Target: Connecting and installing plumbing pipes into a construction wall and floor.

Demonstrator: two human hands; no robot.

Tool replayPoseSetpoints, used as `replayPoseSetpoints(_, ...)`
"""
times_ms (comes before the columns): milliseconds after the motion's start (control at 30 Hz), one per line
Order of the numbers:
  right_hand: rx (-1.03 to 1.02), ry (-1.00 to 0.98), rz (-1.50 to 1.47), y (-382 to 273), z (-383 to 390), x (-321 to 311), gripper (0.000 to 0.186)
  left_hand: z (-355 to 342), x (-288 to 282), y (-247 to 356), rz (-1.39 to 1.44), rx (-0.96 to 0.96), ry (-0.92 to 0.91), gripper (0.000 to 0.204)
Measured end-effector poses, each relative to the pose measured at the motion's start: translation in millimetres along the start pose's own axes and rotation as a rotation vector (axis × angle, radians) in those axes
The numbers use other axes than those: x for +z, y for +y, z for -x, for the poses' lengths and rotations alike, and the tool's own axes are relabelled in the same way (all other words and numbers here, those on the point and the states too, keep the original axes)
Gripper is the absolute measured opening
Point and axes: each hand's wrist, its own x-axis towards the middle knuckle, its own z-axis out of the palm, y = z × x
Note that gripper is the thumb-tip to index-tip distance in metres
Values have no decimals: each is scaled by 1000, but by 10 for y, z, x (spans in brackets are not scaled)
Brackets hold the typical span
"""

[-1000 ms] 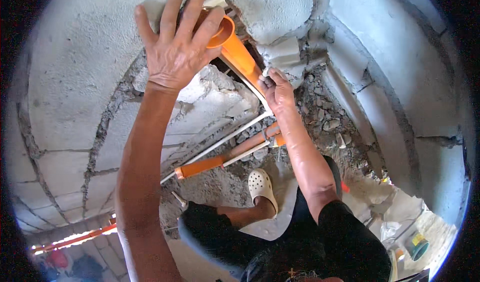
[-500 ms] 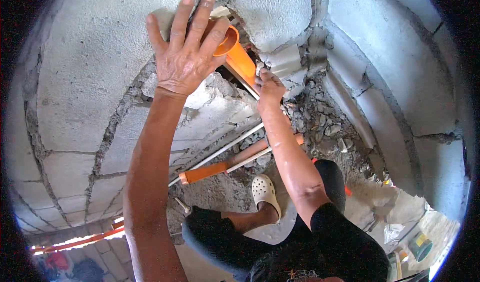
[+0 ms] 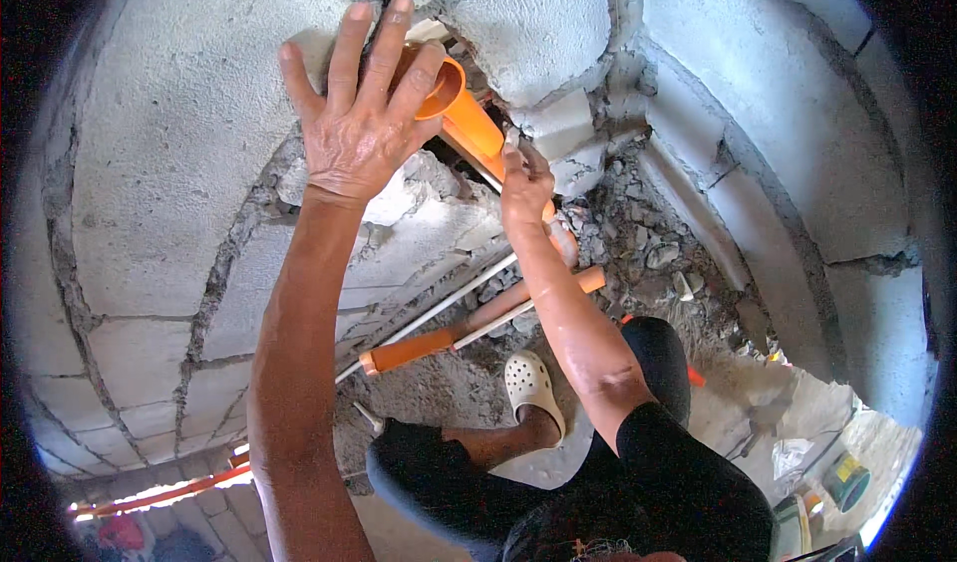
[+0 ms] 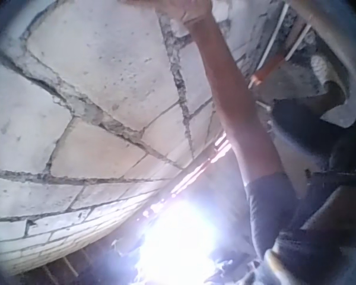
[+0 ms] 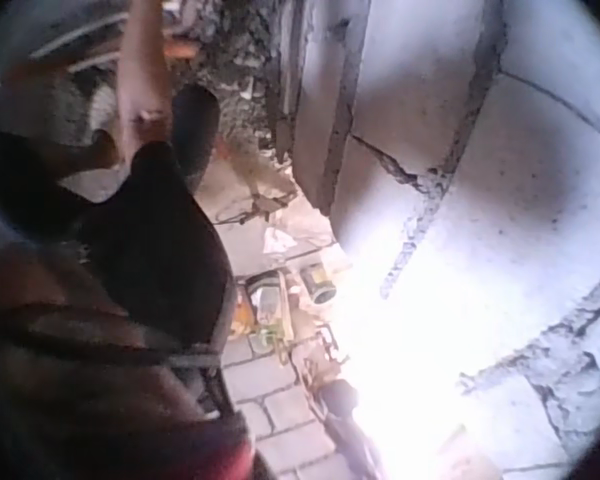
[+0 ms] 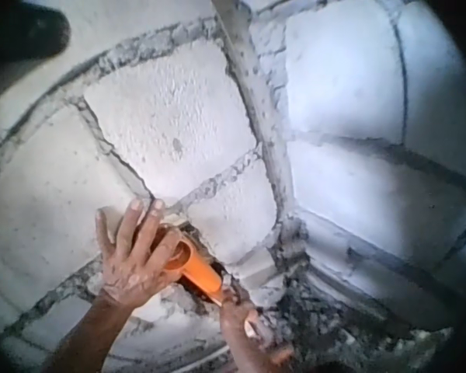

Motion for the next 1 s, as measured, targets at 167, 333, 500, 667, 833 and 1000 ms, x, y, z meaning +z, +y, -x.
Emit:
replayPoseSetpoints(167, -155, -42, 149, 51, -104, -80, 34, -35, 8, 26, 44, -2, 19, 75)
replayPoseSetpoints(333, -502, -96, 520, -35, -223, -175, 28, -26, 0, 10, 56, 0, 11, 78)
replayPoseSetpoints(500, -313, -140, 476, -253, -134, -166, 29, -18, -27, 10, 75, 0, 19, 72)
replayPoseSetpoints(667, -493, -174, 564, -279, -266, -170, 25, -36, 7, -2, 77, 5, 7, 74)
replayPoseSetpoints(833, -586, -183, 711, -307, -290, -166, 23, -29, -11, -8, 100, 23, 15, 74)
replayPoseSetpoints(1000, -510, -157, 733, -269, -274, -183, 20, -25, -53, 10, 28, 8, -49, 75)
